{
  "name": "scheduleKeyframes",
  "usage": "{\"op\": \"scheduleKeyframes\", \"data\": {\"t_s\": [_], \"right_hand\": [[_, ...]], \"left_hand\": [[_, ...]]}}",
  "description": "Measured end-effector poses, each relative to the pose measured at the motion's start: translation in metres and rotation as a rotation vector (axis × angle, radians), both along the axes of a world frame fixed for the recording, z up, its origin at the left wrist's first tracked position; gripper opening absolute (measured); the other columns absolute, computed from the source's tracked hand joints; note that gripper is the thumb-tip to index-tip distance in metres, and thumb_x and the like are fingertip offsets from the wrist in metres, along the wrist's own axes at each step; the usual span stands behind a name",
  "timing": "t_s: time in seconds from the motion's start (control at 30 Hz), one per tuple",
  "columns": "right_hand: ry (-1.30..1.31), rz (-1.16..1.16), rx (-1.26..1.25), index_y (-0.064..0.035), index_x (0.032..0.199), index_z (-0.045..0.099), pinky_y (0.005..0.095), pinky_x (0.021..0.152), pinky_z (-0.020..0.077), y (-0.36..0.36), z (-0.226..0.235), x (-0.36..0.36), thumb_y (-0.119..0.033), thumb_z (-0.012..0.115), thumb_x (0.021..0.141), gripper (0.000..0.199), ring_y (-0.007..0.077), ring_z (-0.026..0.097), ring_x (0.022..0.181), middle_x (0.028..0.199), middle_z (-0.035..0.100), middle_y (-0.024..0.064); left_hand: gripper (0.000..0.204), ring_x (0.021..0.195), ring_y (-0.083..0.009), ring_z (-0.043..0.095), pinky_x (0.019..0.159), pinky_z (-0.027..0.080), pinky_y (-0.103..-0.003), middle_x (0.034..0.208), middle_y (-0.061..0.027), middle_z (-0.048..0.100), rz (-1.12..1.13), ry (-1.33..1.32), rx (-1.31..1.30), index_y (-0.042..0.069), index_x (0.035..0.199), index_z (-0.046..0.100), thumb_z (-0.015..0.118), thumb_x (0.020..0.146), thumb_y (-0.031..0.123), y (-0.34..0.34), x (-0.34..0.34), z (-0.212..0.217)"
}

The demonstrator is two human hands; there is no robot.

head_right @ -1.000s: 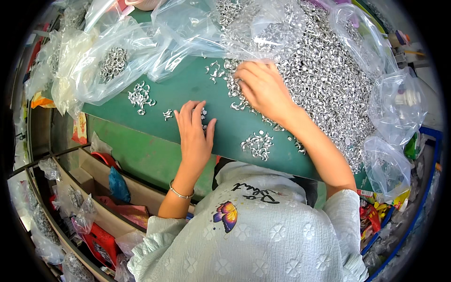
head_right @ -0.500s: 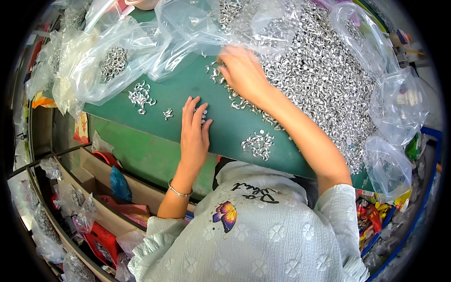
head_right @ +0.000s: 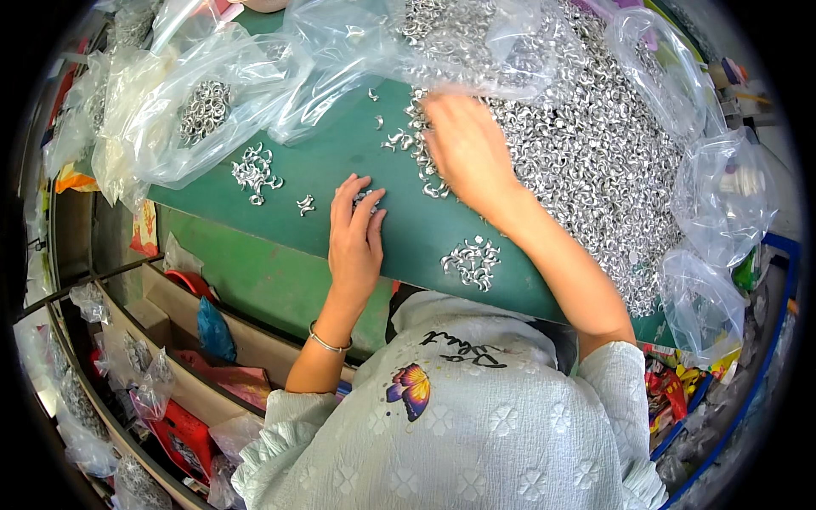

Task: The person uses their hands to sort through a large pile of small silver-colored metal pieces on a green workbench, picking individual items and grouping them together.

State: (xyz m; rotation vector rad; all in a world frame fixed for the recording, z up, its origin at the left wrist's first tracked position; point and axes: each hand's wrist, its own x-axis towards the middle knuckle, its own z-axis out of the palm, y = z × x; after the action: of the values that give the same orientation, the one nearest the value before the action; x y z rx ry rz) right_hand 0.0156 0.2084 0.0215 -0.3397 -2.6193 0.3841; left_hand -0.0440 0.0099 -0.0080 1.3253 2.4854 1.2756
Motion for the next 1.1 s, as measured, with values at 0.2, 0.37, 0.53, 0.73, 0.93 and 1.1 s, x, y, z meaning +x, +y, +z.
{"op": "scheduleKeyframes", "data": {"t_s": [0.2,0.37,0.53,0.73,0.93,1.1], "right_hand": [[-0.248,0.137,0.247,-0.0102,0.112,0.063,0.0432,0.101,0.0366,0.002,-0.002,0.005,-0.022,0.062,0.088,0.026,0.0256,0.051,0.120,0.122,0.058,0.0071],[-0.115,0.001,0.121,-0.0079,0.099,0.064,0.0409,0.091,0.0411,0.015,0.004,0.016,-0.018,0.063,0.087,0.015,0.0254,0.058,0.105,0.106,0.063,0.0058],[0.010,0.139,-0.071,-0.0055,0.098,0.063,0.0409,0.090,0.0420,0.011,0.004,-0.008,-0.014,0.064,0.084,0.016,0.0276,0.059,0.102,0.103,0.064,0.0069],[-0.187,0.166,0.122,-0.0054,0.091,0.064,0.0443,0.090,0.0436,0.022,0.002,-0.010,-0.014,0.063,0.084,0.011,0.0296,0.058,0.101,0.107,0.061,0.0099],[-0.125,0.066,0.170,-0.0065,0.091,0.064,0.0430,0.088,0.0423,0.026,0.019,0.014,-0.015,0.064,0.085,0.011,0.0286,0.058,0.100,0.102,0.061,0.0094],[-0.187,-0.190,0.122,-0.0054,0.102,0.064,0.0390,0.090,0.0422,0.015,0.016,0.026,-0.015,0.065,0.086,0.019,0.0300,0.057,0.105,0.110,0.063,0.0109]], "left_hand": [[0.025,0.123,-0.0381,0.049,0.105,0.040,-0.048,0.121,-0.0154,0.053,-0.003,0.011,0.011,-0.001,0.106,0.062,0.064,0.082,-0.004,0.000,0.000,-0.001],[0.023,0.121,-0.0380,0.050,0.104,0.041,-0.049,0.119,-0.0158,0.053,0.000,0.022,0.027,-0.002,0.104,0.062,0.064,0.082,-0.004,0.000,0.000,-0.002],[0.023,0.120,-0.0382,0.051,0.104,0.041,-0.049,0.118,-0.0165,0.053,0.009,0.024,0.035,-0.002,0.104,0.062,0.064,0.081,-0.004,0.000,0.000,-0.003],[0.023,0.119,-0.0383,0.051,0.104,0.041,-0.049,0.118,-0.0165,0.053,0.005,0.015,0.053,-0.002,0.104,0.062,0.065,0.081,-0.004,-0.002,-0.001,-0.003],[0.023,0.119,-0.0383,0.052,0.104,0.041,-0.049,0.118,-0.0164,0.053,0.012,0.007,0.070,-0.002,0.104,0.062,0.064,0.082,-0.004,-0.001,-0.001,-0.005],[0.022,0.119,-0.0383,0.052,0.104,0.041,-0.049,0.118,-0.0161,0.053,0.022,0.018,0.069,-0.001,0.104,0.062,0.064,0.083,-0.002,-0.001,0.000,-0.005]]}}
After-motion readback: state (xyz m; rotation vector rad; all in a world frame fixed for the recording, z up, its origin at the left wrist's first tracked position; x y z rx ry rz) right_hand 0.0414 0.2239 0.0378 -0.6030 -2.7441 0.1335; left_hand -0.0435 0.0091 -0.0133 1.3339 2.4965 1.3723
